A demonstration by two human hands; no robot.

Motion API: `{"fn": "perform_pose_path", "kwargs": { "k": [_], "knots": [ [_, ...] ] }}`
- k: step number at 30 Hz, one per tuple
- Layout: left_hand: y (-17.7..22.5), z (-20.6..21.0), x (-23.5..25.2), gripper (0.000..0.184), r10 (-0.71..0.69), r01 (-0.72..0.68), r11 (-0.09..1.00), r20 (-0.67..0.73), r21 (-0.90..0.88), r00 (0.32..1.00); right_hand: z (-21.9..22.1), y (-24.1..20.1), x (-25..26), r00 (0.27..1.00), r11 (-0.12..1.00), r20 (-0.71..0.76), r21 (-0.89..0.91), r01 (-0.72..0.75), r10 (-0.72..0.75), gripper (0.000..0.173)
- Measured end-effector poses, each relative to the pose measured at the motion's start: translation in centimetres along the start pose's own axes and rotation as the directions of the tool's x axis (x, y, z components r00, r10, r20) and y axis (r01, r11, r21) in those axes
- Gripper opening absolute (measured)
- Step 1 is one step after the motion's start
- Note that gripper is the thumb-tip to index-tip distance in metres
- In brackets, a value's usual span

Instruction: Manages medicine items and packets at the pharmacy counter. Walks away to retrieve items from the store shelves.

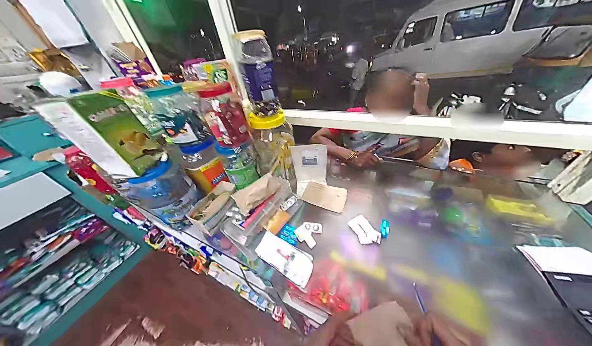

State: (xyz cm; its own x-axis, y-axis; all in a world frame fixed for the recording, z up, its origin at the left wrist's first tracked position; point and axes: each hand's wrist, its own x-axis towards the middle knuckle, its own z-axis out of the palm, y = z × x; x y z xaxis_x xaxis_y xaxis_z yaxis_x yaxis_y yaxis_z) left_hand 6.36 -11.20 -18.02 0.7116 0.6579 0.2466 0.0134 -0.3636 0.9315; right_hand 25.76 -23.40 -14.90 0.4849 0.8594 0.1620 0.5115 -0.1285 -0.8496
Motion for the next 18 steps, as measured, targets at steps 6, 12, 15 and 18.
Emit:
{"fn": "perform_pose_path", "kwargs": {
  "k": [6, 12, 15, 18],
  "knots": [
    [0.9, 8.3, 3.7, 0.025, 0.081, -0.087, 0.977, 0.039, 0.194, 0.996, -5.9, 6.7, -1.6, 0.961, 0.989, -0.263, -0.137, 0.047, -0.082, 0.023],
    [-0.9, 13.2, 4.4, 0.025, 0.166, -0.212, 0.853, 0.137, 0.478, 0.977, -7.9, 9.9, -0.4, 0.983, 1.000, -0.181, -0.012, -0.013, 0.011, 0.020],
    [-0.9, 13.8, 4.5, 0.032, 0.148, -0.213, 0.780, 0.157, 0.588, 0.976, -8.1, 9.4, -0.2, 0.996, 1.000, -0.084, -0.027, 0.001, -0.003, 0.022],
    [-1.1, 13.7, 5.0, 0.036, 0.147, -0.224, 0.707, 0.170, 0.671, 0.974, -8.3, 9.4, 0.2, 0.997, 0.997, -0.059, -0.051, 0.050, -0.053, 0.024]
  ]
}}
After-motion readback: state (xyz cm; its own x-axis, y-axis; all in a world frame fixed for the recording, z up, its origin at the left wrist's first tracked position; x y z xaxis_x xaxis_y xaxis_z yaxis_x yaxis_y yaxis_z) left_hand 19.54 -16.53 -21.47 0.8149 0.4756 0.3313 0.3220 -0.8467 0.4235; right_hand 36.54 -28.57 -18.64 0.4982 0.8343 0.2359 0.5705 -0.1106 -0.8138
